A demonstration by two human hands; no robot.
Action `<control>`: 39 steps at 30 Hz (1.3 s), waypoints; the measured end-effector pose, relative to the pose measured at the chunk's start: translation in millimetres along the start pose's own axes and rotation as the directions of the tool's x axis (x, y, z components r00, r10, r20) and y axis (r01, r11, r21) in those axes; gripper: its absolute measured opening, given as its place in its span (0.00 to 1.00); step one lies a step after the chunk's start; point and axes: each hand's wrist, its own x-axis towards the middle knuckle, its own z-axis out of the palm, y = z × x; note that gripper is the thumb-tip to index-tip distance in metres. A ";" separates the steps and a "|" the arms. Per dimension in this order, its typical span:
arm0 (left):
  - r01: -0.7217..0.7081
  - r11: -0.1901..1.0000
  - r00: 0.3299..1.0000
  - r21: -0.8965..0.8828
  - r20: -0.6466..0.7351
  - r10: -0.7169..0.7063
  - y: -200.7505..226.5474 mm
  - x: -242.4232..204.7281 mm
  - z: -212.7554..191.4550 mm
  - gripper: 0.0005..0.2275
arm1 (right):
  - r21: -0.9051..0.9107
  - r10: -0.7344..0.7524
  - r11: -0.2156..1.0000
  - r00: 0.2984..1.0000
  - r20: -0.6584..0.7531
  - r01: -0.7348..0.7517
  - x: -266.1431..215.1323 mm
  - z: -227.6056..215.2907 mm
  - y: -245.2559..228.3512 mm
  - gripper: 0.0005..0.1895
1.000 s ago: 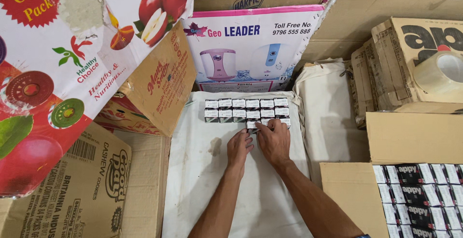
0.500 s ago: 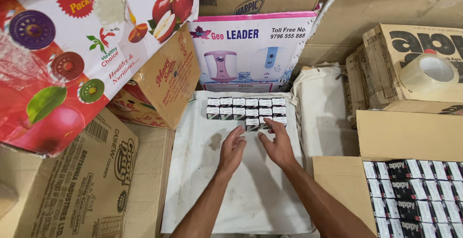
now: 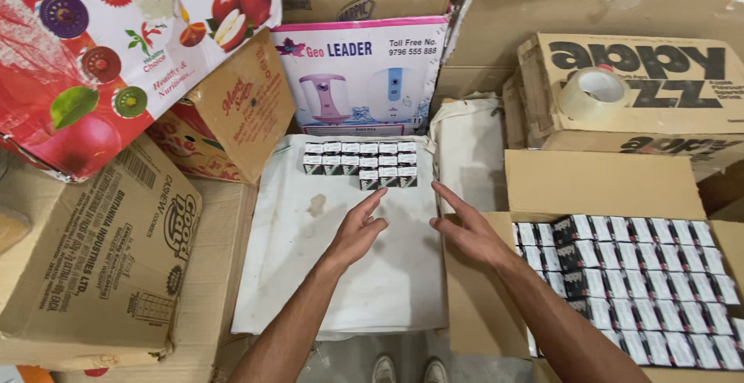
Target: The person repeatedly picks small white boxes from a large open cardboard box and places them in neat rows on a white cloth surface. The person continues this transfer throughout the clip, building up a growing stack of boxes on the cloth.
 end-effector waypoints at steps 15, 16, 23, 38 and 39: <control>-0.187 0.970 0.933 -0.154 0.283 0.224 3.9 31.7 200.8 0.29 | -0.215 -0.141 0.975 0.919 -0.369 0.063 -123.2 -127.7 80.0 0.28; -0.187 0.970 0.930 -0.157 0.289 0.226 2.5 30.7 213.4 0.29 | -0.217 -0.137 0.974 0.917 -0.375 0.057 -127.7 -136.0 95.1 0.28; -0.089 0.987 0.918 -0.132 0.373 0.133 -0.7 36.1 272.2 0.32 | -0.444 -0.033 0.879 0.905 -0.424 -0.176 -146.9 -157.8 120.2 0.26; 0.112 0.993 0.984 -0.026 0.143 -0.107 -5.4 52.1 307.8 0.35 | -0.520 -0.105 0.839 0.892 -0.441 -0.159 -110.3 -145.1 154.7 0.21; 0.156 0.988 0.985 -0.022 0.078 -0.154 -3.6 51.1 306.5 0.35 | -0.549 -0.131 0.824 0.896 -0.424 -0.139 -109.1 -143.4 155.5 0.20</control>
